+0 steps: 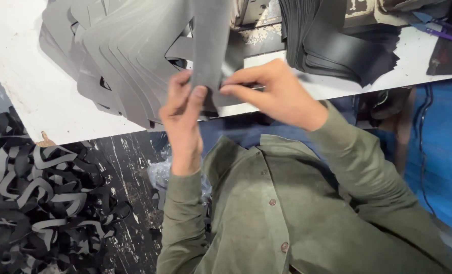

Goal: The person assembles and aligns synthetic leather shoe upper components using an assembly machine.

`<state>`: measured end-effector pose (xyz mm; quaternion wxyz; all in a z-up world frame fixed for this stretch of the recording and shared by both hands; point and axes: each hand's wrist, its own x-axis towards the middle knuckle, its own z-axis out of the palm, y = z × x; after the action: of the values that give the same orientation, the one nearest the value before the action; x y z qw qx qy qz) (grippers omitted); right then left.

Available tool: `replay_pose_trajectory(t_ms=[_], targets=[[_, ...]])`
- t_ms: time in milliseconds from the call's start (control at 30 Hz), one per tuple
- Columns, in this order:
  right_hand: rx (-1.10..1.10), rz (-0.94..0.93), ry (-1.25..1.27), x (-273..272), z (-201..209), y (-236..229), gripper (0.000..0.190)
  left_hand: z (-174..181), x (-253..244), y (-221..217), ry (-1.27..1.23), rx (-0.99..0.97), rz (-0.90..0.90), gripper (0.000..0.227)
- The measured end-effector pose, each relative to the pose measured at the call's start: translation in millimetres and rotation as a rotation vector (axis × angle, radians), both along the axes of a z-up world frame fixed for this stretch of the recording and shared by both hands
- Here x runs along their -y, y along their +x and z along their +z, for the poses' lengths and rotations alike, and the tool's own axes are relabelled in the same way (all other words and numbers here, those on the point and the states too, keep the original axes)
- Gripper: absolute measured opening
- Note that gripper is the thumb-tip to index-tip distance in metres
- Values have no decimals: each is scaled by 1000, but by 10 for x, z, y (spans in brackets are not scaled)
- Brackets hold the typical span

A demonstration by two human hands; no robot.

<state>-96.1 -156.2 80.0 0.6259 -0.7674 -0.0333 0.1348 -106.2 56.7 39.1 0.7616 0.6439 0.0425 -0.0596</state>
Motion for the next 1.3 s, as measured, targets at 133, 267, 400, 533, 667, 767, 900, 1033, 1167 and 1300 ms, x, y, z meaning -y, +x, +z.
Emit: replay_pose_trajectory(t_ms=[133, 267, 400, 533, 667, 767, 900, 1033, 1167, 1300], targets=[[42, 119, -166, -29, 50, 82, 21, -97, 55, 30, -47, -129, -69, 28], [-9, 502, -182, 242, 96, 7, 19, 184, 147, 278, -198, -147, -196, 36], [-39, 530, -199, 344, 121, -44, 21, 108, 339, 419, -283, -21, -341, 38], [-340, 455, -221, 295, 180, -38, 21, 221, 476, 476, -243, 48, -361, 36], [-381, 382, -145, 193, -85, -139, 21, 246, 553, 526, -221, 39, -365, 36], [-13, 279, -57, 107, -343, -210, 24, 347, 596, 619, -191, 83, -380, 37], [-39, 244, -108, 15, -420, -239, 18, 217, 548, 711, -149, 146, -459, 27], [-57, 180, -85, -41, -317, -213, 17, 212, 566, 815, -114, 170, -482, 22], [-81, 152, -97, -49, -292, -218, 16, 308, 635, 917, 47, 100, -447, 31], [-46, 101, -71, -32, -221, -175, 12, 88, 680, 1006, -59, 98, -394, 30]])
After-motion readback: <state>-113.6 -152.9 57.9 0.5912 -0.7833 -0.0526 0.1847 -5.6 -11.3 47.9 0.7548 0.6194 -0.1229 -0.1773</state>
